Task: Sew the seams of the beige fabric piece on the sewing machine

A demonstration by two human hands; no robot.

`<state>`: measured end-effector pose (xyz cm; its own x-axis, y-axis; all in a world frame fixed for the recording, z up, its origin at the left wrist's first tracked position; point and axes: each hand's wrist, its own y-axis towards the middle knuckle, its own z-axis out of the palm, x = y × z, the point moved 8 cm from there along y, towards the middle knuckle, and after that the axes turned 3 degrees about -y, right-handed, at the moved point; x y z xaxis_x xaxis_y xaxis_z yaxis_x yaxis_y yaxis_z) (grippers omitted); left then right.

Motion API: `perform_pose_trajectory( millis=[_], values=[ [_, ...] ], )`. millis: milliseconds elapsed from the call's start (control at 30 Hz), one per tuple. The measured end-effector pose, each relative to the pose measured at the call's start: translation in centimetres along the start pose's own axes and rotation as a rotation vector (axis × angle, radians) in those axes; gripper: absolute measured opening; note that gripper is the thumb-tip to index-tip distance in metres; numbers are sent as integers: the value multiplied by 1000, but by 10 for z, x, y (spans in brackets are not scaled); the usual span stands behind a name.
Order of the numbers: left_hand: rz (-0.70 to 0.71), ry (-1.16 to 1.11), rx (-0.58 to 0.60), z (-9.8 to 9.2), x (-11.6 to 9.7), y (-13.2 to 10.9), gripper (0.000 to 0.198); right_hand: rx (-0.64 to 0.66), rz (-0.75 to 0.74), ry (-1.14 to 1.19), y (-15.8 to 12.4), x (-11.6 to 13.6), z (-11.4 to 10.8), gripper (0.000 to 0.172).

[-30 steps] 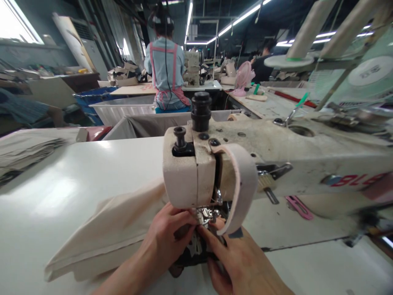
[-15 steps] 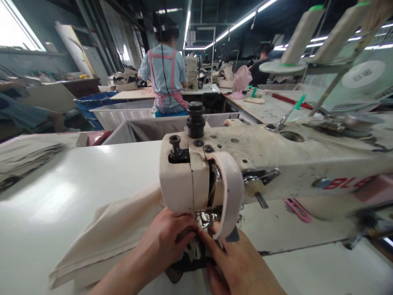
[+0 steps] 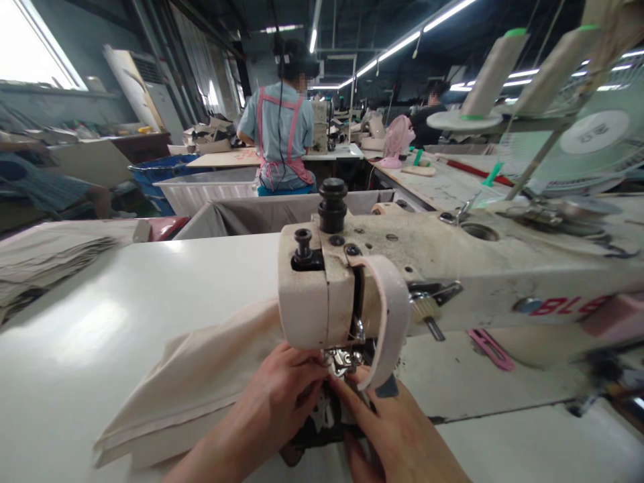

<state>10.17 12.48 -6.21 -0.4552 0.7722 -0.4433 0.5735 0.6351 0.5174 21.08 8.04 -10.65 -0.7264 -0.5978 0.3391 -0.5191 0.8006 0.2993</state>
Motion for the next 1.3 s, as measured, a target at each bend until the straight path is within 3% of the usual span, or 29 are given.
perform_pose_trajectory(
  millis=[233, 400, 600, 800, 1000, 1300],
  values=[
    [-21, -22, -15, 3, 3, -5, 19, 63, 48, -21, 5, -1, 2, 69],
    [13, -13, -4, 6, 1, -5, 24, 41, 31, 2, 3, -2, -1, 70],
    [43, -13, -43, 5, 1, -4, 23, -49, 16, 23, -2, -4, -14, 55],
    [-4, -34, -24, 8, 6, -7, 18, 5, 29, -25, 0, -3, -8, 68],
    [8, -44, -52, 6, 3, -3, 18, 20, 52, 0, 8, -1, -14, 67],
    [28, -56, -119, 5, 2, -6, 20, -62, -33, -130, 17, 3, -28, 47]
  ],
)
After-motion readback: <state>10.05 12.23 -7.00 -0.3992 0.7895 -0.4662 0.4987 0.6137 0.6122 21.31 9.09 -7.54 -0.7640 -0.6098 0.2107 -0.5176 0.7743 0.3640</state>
